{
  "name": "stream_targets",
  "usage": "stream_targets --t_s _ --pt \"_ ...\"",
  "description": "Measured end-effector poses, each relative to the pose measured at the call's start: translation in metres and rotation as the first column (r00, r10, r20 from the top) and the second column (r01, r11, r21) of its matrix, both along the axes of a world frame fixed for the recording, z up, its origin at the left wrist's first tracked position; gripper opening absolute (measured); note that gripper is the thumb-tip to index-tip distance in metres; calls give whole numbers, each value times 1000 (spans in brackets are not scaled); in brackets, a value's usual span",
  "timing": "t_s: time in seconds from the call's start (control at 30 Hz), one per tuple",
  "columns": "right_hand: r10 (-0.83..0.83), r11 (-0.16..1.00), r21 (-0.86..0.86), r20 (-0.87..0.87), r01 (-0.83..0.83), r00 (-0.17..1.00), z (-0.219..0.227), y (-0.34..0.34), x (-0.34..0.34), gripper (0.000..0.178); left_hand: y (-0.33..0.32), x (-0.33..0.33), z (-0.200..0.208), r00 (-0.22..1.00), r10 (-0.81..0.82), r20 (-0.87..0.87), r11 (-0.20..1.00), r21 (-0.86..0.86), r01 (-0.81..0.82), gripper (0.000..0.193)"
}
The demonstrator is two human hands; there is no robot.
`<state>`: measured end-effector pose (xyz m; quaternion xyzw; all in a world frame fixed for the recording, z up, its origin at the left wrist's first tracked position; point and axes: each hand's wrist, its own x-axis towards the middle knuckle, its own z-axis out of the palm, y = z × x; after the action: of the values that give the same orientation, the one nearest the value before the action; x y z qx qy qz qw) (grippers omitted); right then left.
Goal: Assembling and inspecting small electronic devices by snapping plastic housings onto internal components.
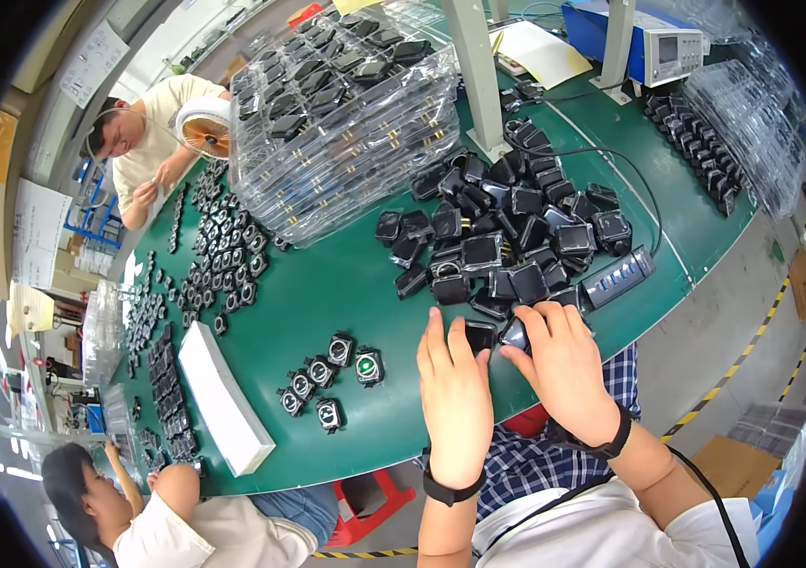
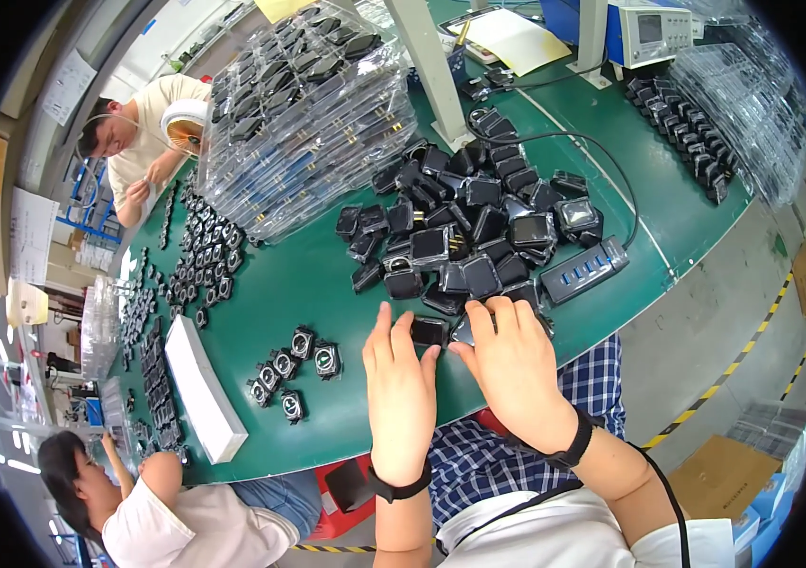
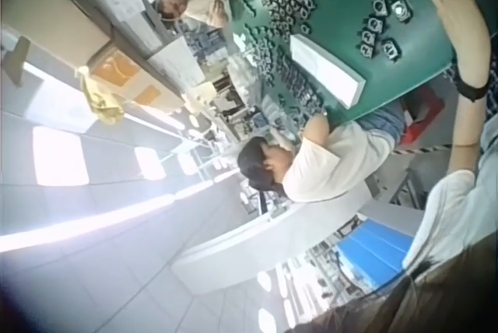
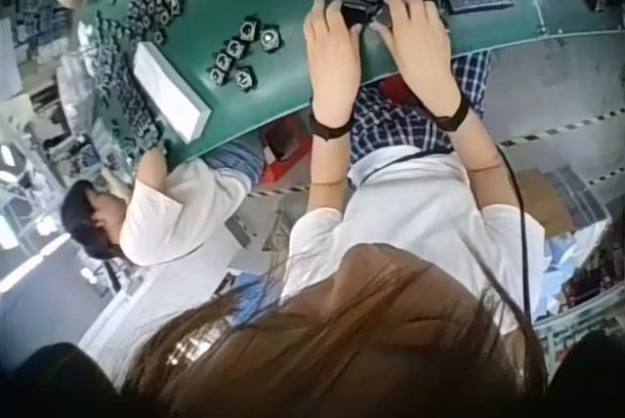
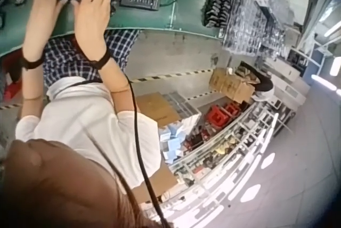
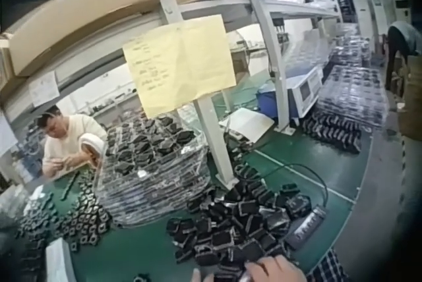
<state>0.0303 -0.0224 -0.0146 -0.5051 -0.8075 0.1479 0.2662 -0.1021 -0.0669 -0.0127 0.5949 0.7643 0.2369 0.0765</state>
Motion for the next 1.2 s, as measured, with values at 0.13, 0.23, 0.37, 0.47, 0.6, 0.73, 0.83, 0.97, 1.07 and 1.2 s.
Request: stream_targets --t_s 0.13,0.23,0.37,0.47,0.6,0.73,0.83,0.97,1.07,1.2 --pt "37 997 -71 31 -35 999 4 -1 -3 47 -7 -6 11 999 38 4 998 -41 -37 36" --pt "123 983 -146 43 -115 992 10 3 0 47 -13 -10 15 987 1 161 994 -105 16 31" --pt "211 945 -184 -288 -271 934 7 3 1 48 -47 -15 16 808 45 587 999 -45 -23 34" --pt "259 932 -127 -419 -339 870 -5 4 2 56 -60 -15 27 547 55 836 996 -6 -92 43" --pt "243 777 -389 -540 -495 806 11 -2 9 59 -76 -13 19 145 -7 989 978 38 -207 60" --pt "-165 463 -517 -849 -720 502 9 -15 12 59 -80 2 0 -70 -180 981 944 152 -293 73" --pt "-217 420 -547 -836 -725 505 19 -21 21 58 -81 9 -1 -109 -293 950 915 245 -322 77" --pt "-242 374 -569 -822 -732 516 29 -23 29 62 -83 10 0 -98 -305 947 906 257 -336 79" --pt "-244 355 -581 -814 -733 528 34 -25 33 64 -86 11 0 -67 -308 949 909 273 -316 78" --pt "-247 318 -594 -804 -739 541 36 -26 35 66 -87 14 -1 -48 -311 949 911 283 -301 77"
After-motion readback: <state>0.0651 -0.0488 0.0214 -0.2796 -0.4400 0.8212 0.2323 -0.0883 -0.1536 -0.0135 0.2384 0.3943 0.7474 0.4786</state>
